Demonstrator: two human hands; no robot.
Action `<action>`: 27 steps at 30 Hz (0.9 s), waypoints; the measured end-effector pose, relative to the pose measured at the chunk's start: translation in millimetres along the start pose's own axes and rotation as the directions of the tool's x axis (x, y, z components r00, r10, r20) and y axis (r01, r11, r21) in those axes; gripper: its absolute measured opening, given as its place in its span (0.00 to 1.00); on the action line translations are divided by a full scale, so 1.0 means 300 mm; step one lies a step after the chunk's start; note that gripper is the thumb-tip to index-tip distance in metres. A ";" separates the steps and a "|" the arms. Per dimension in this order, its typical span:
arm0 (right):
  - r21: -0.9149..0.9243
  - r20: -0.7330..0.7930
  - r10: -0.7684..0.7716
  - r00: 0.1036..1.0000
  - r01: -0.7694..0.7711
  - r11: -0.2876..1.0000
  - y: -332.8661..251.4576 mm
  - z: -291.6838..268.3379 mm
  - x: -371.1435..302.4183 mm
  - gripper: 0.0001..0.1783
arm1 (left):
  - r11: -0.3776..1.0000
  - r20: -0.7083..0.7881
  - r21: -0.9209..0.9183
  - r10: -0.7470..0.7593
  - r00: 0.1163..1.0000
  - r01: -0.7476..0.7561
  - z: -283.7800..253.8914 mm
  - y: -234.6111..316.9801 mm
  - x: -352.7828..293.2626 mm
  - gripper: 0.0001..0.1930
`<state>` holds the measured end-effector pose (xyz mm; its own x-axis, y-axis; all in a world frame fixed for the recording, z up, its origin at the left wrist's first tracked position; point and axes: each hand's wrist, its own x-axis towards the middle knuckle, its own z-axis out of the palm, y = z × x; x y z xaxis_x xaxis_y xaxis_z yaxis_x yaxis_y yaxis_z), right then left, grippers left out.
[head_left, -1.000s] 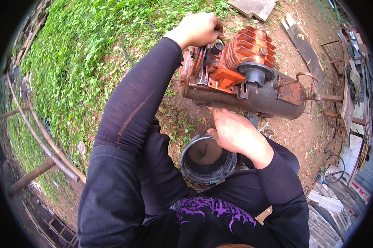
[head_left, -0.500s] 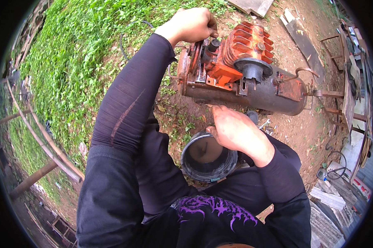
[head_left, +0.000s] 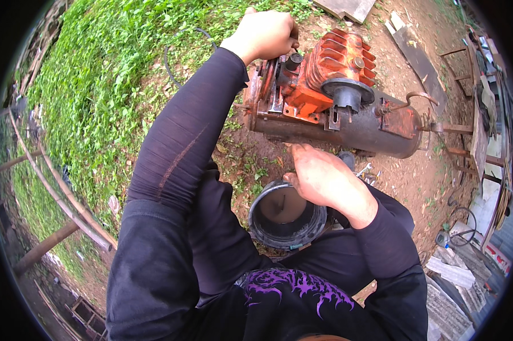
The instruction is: The person assembles an air compressor pump by hand, picking up small components from a bucket of liquid and installing them into the pump housing.
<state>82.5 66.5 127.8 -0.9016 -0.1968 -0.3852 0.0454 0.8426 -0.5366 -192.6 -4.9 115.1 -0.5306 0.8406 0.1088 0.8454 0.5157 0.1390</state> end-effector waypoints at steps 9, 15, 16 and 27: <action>0.009 0.048 0.047 0.998 -0.048 0.999 -0.001 0.003 0.012 0.22 | 0.990 0.067 -0.139 0.003 0.998 0.007 0.002 -0.014 -0.003 0.12; -0.005 0.041 0.030 0.999 -0.029 1.000 -0.008 0.001 0.013 0.22 | 0.973 0.154 -0.227 0.006 0.988 0.030 -0.016 -0.020 -0.002 0.13; 0.000 0.041 0.033 0.999 -0.033 0.999 -0.009 0.002 0.014 0.22 | 0.978 0.147 -0.207 0.003 0.989 0.028 -0.009 -0.014 -0.002 0.13; -0.004 0.033 0.048 0.998 -0.048 0.999 -0.003 0.003 0.013 0.22 | 0.963 0.204 -0.264 -0.001 0.979 0.056 -0.013 -0.021 0.008 0.12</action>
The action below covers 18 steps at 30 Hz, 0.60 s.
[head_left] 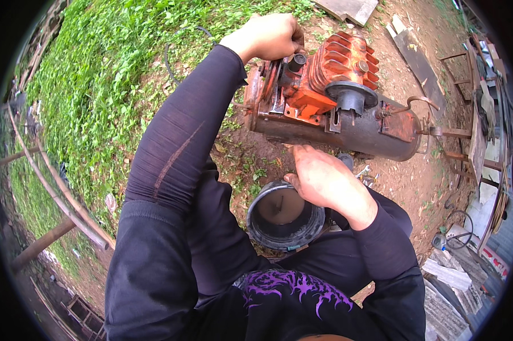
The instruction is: The person assembles an air compressor pump by hand, picking up small components from a bucket of liquid and installing them into the pump housing.
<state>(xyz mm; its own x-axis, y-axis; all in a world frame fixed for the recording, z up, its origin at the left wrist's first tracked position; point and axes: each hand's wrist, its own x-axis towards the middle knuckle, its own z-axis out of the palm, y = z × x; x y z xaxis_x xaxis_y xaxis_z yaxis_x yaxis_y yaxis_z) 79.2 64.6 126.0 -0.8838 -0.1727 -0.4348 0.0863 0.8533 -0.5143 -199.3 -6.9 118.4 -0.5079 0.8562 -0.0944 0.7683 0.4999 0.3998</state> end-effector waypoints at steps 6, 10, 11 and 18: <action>0.000 0.010 -0.002 1.000 0.002 1.000 -0.007 -0.005 0.002 0.22 | 0.987 -0.141 0.151 -0.027 0.990 0.049 0.022 0.016 -0.001 0.12; -0.007 0.008 0.002 1.000 -0.002 1.000 -0.001 0.003 0.003 0.22 | 0.998 -0.087 0.063 -0.022 0.996 0.027 0.000 0.010 -0.009 0.12; -0.012 0.005 0.000 1.000 0.000 1.000 -0.001 0.001 0.003 0.22 | 1.000 -0.064 0.022 -0.012 0.998 0.014 -0.003 0.009 -0.007 0.12; -0.014 -0.017 -0.047 0.999 0.047 0.999 0.004 0.017 0.008 0.22 | 0.982 -0.206 0.174 -0.034 0.978 0.071 0.044 0.017 0.000 0.13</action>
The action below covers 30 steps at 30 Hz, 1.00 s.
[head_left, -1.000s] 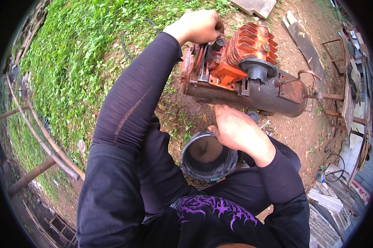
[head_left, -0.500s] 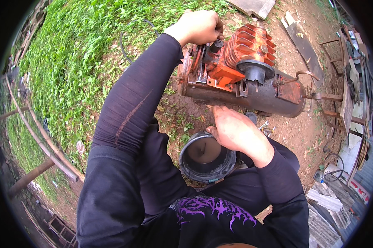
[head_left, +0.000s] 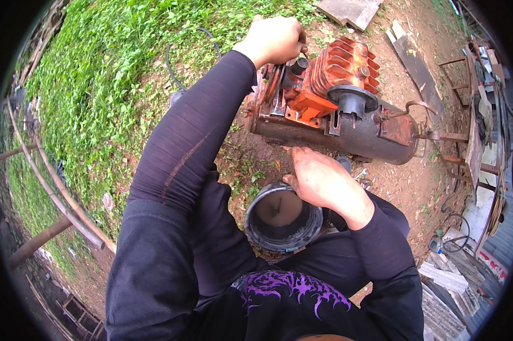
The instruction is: The person assembles an air compressor pump by hand, picking up small components from a bucket of liquid and installing them into the pump housing.
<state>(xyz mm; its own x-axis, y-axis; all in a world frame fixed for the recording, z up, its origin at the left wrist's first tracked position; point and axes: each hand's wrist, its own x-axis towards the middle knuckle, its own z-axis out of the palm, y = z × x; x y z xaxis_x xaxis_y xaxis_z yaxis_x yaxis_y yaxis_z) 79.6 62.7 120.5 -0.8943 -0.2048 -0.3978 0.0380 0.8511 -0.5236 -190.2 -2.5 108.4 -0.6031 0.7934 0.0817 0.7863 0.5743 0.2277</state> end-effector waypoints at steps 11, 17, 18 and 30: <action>0.021 -0.002 0.018 1.000 -0.018 1.000 0.005 -0.009 -0.005 0.22 | 0.996 0.099 -0.075 0.050 0.994 -0.043 -0.035 -0.013 0.017 0.12; 0.005 0.007 -0.002 1.000 0.002 1.000 -0.001 -0.011 -0.007 0.23 | 0.955 0.228 -0.296 0.095 0.969 -0.023 -0.011 -0.059 0.038 0.12; -0.003 0.010 -0.007 1.000 0.007 1.000 0.000 -0.012 -0.007 0.23 | 0.973 0.179 -0.226 0.081 0.981 -0.040 -0.016 -0.043 0.033 0.12; 0.007 0.054 0.040 0.998 -0.040 0.999 -0.008 -0.021 0.000 0.25 | 0.997 0.091 -0.067 0.038 0.995 -0.032 -0.024 -0.021 0.009 0.13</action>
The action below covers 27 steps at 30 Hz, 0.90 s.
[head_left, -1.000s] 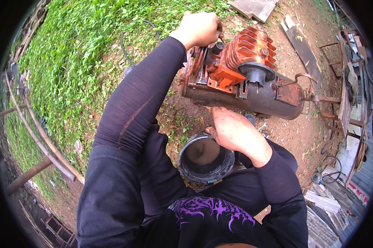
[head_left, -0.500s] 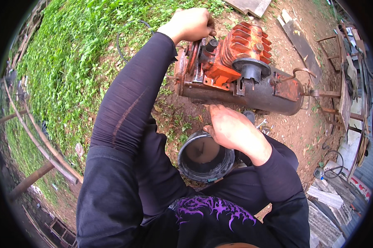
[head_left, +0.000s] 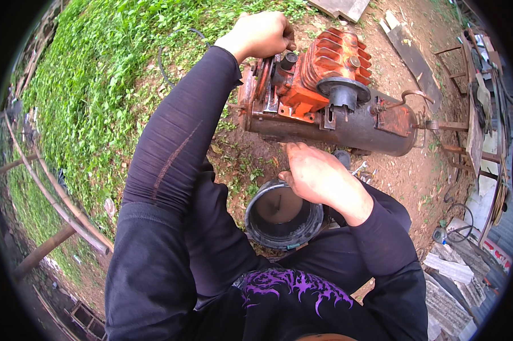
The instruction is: The person assembles an air compressor pump by hand, picking up small components from a bucket of liquid and installing them into the pump housing.
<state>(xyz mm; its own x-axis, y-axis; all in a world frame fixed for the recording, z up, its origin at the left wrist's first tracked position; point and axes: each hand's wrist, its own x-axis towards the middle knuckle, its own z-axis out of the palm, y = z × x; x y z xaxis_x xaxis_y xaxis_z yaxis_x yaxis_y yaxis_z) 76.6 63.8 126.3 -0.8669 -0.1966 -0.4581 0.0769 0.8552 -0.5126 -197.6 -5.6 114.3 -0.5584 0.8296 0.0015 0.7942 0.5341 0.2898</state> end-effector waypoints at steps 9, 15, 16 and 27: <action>-0.016 -0.030 -0.026 0.999 0.025 1.000 0.013 0.011 -0.003 0.23 | 0.995 -0.115 0.099 0.006 0.993 0.005 0.030 0.010 0.008 0.14; -0.013 -0.031 -0.022 0.999 0.022 1.000 0.008 -0.003 -0.013 0.23 | 0.930 -0.389 -0.324 -0.298 0.872 0.174 -0.049 0.003 0.005 0.18; -0.008 -0.028 -0.012 1.000 0.012 1.000 0.008 -0.003 -0.014 0.24 | 0.889 -0.442 -0.422 -0.372 0.816 0.177 -0.077 0.020 -0.022 0.18; -0.075 -0.085 -0.049 0.995 0.043 0.996 -0.004 0.003 -0.019 0.24 | 0.668 -0.202 -0.671 -0.583 0.787 0.322 0.055 0.335 -0.489 0.15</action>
<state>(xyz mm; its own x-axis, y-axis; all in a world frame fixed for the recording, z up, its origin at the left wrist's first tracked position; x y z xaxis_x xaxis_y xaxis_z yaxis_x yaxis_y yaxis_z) 82.0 63.5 128.9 -0.9082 -0.1971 -0.3691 0.0026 0.8794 -0.4760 -31.8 -70.9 127.3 -0.9507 0.3090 0.0261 0.1901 0.5144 0.8362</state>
